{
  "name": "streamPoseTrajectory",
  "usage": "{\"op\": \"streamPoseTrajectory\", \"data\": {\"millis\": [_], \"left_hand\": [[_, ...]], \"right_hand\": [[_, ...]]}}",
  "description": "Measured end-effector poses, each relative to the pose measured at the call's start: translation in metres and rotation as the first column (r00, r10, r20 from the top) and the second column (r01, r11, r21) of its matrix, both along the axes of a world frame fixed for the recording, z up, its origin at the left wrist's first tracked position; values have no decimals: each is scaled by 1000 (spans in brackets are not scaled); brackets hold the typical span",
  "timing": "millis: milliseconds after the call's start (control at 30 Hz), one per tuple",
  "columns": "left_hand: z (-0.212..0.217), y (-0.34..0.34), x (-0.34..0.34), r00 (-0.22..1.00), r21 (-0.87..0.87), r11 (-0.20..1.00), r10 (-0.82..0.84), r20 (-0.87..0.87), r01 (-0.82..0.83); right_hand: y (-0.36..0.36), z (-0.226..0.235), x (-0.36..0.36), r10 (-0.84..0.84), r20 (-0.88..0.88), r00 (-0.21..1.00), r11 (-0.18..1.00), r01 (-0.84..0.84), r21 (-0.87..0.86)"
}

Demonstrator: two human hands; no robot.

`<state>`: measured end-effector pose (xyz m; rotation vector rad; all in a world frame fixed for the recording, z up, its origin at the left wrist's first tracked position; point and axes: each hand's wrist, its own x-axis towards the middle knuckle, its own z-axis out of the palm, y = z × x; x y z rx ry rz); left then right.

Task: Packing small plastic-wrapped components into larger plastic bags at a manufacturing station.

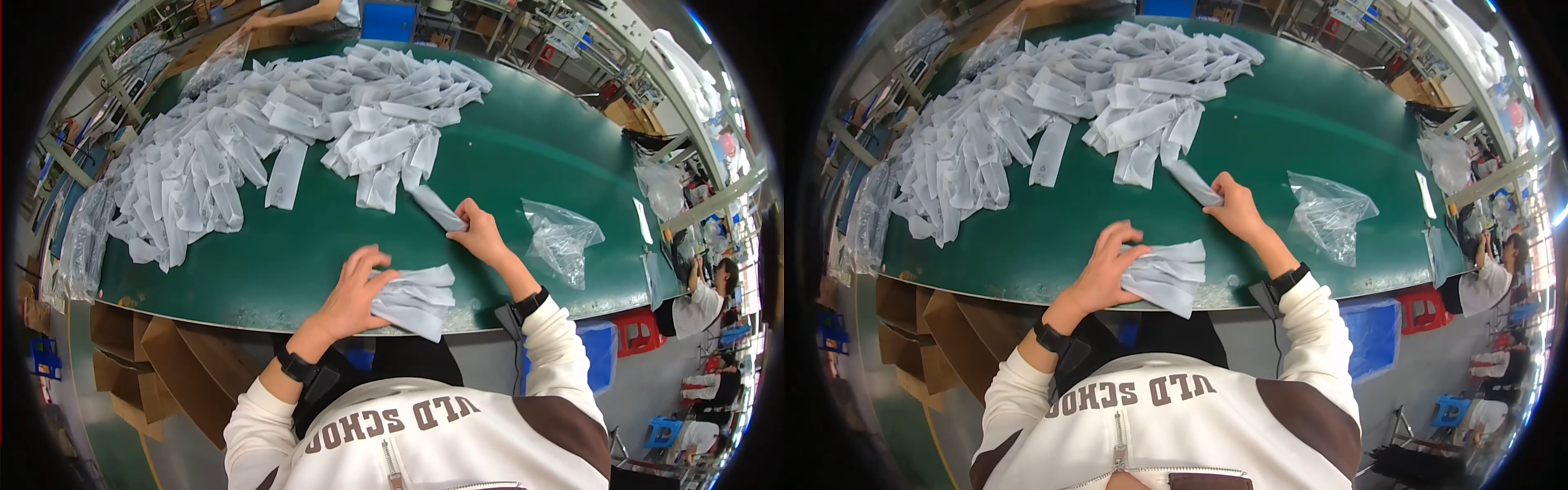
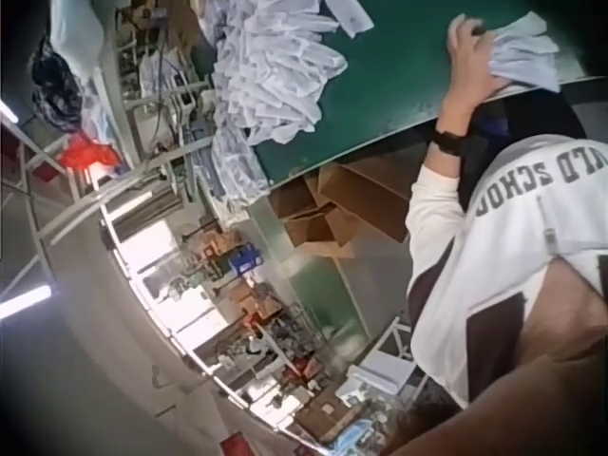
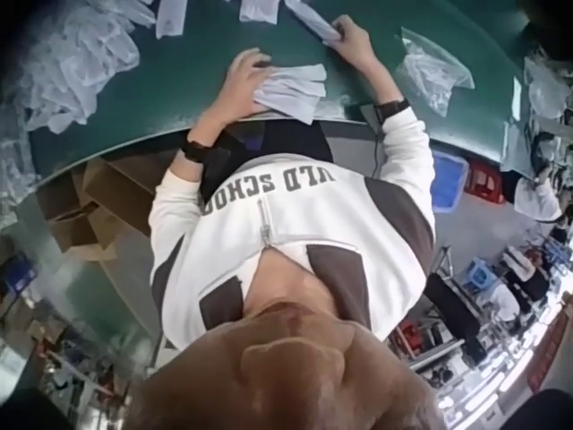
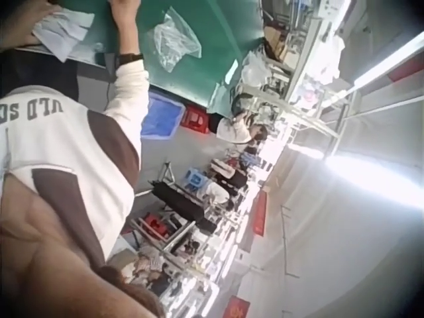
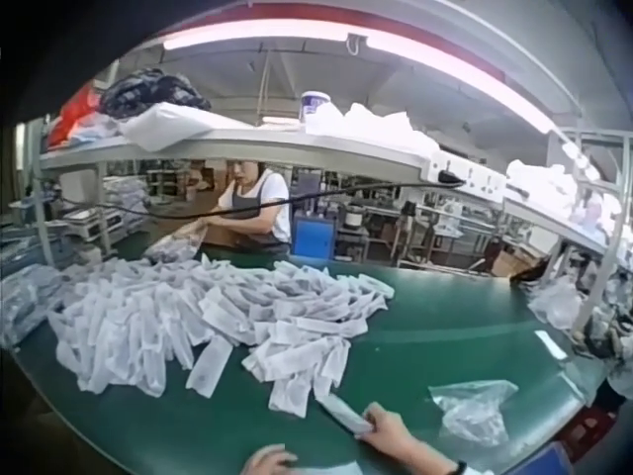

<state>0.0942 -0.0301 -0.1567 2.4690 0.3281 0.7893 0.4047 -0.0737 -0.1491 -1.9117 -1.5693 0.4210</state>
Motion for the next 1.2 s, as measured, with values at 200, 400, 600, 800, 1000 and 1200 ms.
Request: {"op": "streamPoseTrajectory", "data": {"millis": [200,400,600,800,1000,1200], "left_hand": [[17,2,14,995,93,991,98,-17,-96],[-7,11,15,997,-184,981,-75,-31,68],[-11,6,22,999,-104,994,-35,-38,31],[-1,15,9,985,32,992,-120,-124,125],[-12,22,8,961,170,970,-131,-243,175],[12,18,33,921,88,958,-233,-312,272]], "right_hand": [[-21,5,-44,288,-61,956,958,-286,34],[-34,11,-40,441,199,875,898,-432,-88],[-57,22,-70,523,293,801,839,-544,-9],[-59,-1,-94,407,320,856,894,-445,55],[-58,-10,-96,410,215,886,889,-441,123],[-79,-13,-83,356,189,915,906,-387,169]]}}
